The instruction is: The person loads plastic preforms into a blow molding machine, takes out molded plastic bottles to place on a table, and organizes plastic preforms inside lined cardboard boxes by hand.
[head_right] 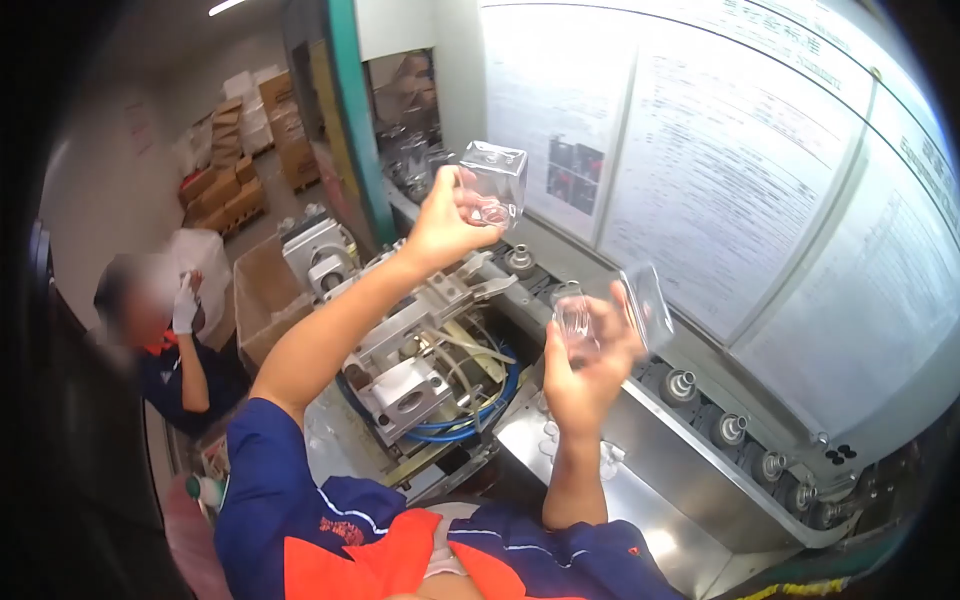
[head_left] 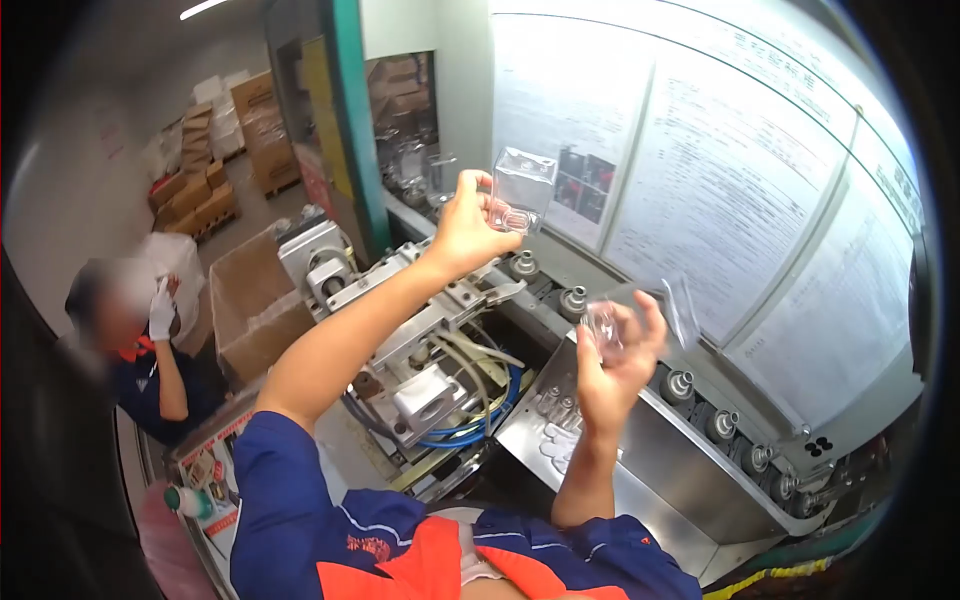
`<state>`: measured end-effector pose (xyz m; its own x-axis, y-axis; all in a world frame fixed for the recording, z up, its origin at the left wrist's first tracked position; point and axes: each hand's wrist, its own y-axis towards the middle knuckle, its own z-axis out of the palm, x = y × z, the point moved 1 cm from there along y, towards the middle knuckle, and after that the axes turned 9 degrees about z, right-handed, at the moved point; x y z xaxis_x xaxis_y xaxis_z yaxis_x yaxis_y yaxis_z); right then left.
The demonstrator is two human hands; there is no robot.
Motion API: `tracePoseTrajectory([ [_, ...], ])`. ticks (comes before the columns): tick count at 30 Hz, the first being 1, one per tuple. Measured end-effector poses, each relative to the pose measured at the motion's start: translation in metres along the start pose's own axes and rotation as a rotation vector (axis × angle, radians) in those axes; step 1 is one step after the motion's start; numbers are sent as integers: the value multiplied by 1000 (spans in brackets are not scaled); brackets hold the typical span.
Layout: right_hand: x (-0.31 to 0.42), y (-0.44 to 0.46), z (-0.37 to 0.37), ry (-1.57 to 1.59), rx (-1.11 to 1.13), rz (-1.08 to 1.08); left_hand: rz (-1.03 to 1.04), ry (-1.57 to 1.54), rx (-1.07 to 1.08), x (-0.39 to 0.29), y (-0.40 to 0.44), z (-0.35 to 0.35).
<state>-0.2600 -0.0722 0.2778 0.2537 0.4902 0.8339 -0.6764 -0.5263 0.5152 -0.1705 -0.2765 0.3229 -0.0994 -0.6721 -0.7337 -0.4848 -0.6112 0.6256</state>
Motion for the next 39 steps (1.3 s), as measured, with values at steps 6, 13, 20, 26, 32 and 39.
tracePoseTrajectory([
  [6,40,-68,31,-232,660,-171,80,-200,-114,-54,-110,-125],
  [13,17,-174,137,-248,1479,176,-288,459,-493,-34,-322,-282],
  [20,-113,-311,207,-660,1391,68,-872,831,-252,32,-518,-337],
  [26,-194,-381,268,-799,1377,-9,-779,929,28,115,-541,-319],
  [32,-222,-387,316,-805,1543,-153,-651,789,8,169,-540,-310],
  [39,-244,-397,314,-765,1397,-197,-587,779,52,183,-533,-303],
])
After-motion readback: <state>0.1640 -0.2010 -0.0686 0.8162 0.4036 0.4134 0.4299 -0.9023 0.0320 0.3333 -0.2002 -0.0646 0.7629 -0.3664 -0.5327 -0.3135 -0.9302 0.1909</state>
